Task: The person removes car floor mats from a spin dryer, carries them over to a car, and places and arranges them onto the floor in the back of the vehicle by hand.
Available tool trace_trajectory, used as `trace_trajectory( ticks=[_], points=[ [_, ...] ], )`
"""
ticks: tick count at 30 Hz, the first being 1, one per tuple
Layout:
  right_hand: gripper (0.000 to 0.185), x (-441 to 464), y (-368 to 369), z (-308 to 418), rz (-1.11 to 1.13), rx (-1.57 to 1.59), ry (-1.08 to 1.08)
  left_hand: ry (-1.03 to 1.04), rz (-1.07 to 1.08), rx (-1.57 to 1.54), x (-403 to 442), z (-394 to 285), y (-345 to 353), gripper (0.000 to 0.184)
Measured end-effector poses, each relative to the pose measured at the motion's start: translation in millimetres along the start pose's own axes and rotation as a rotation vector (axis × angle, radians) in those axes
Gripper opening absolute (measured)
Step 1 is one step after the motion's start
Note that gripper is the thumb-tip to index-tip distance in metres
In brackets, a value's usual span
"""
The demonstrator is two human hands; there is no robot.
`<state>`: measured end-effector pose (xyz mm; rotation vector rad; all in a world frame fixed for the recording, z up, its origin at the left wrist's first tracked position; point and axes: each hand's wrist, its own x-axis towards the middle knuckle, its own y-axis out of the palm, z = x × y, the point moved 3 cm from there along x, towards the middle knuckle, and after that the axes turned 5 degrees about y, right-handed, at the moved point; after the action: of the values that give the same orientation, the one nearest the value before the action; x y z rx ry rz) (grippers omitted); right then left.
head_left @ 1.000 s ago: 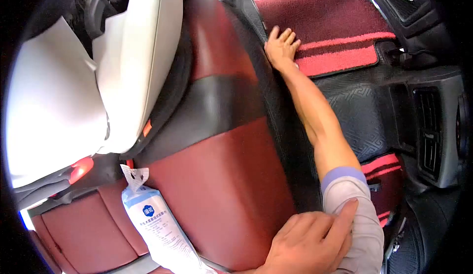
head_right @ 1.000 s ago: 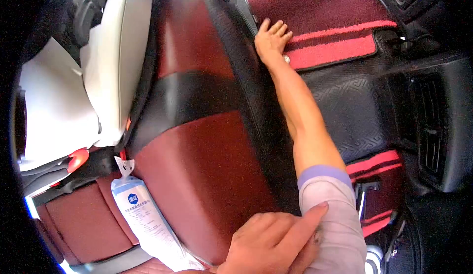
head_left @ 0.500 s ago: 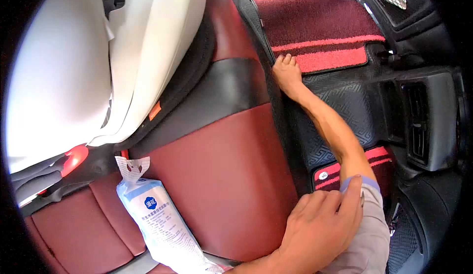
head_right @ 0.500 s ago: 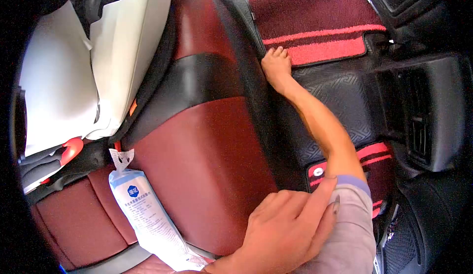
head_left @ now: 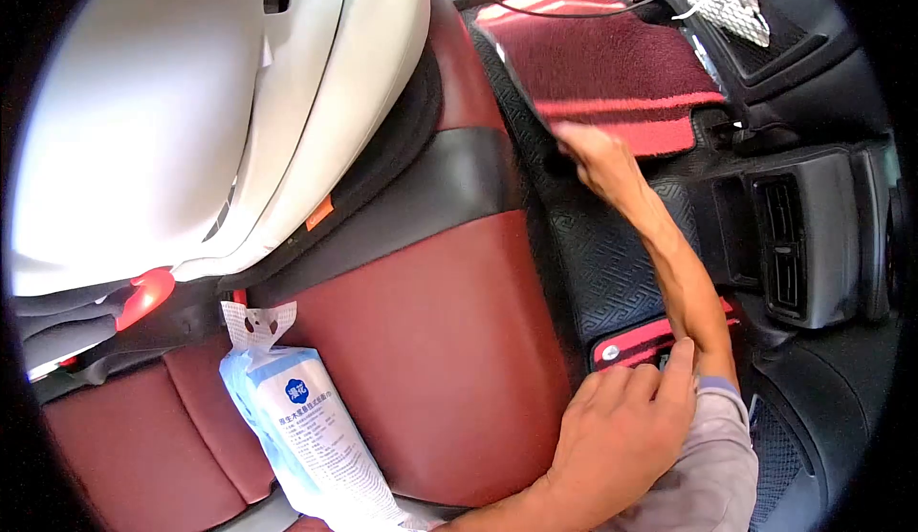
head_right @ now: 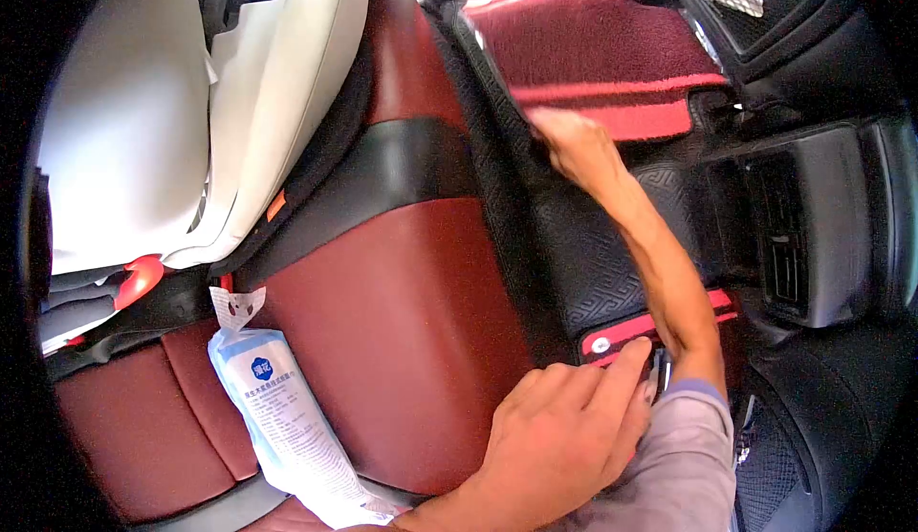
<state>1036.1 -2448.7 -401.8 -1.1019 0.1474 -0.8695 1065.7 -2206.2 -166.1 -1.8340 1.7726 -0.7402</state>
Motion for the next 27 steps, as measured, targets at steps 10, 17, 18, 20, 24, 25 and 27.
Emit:
trace_trajectory(
  ticks=[10,17,18,20,24,25,27],
  points=[
    [0.027,-77,91,-27,-0.140,-0.323,0.196,0.003,-0.050,-0.043,-6,-5,-1,0.017],
    [0.018,-58,84,-32,-0.257,-0.109,0.417,0.009,-0.001,-0.038,-4,-13,-10,0.020],
    [0.019,-61,87,-33,-0.231,-0.126,0.470,0.008,0.008,-0.039,-5,-14,-9,0.021],
    [0.021,-49,88,-38,-0.208,-0.162,0.567,0.029,-0.021,-0.037,-5,-11,-6,0.024],
    [0.020,-20,71,-37,-0.092,-0.121,0.668,0.013,-0.064,-0.069,-13,-7,3,0.030],
    [0.023,-13,68,-27,-0.100,-0.353,0.497,-0.003,-0.050,-0.085,-13,-7,5,0.031],
    [0.038,11,65,4,0.059,-0.733,0.428,-0.006,-0.045,-0.049,-16,-12,3,0.032]
  ],
)
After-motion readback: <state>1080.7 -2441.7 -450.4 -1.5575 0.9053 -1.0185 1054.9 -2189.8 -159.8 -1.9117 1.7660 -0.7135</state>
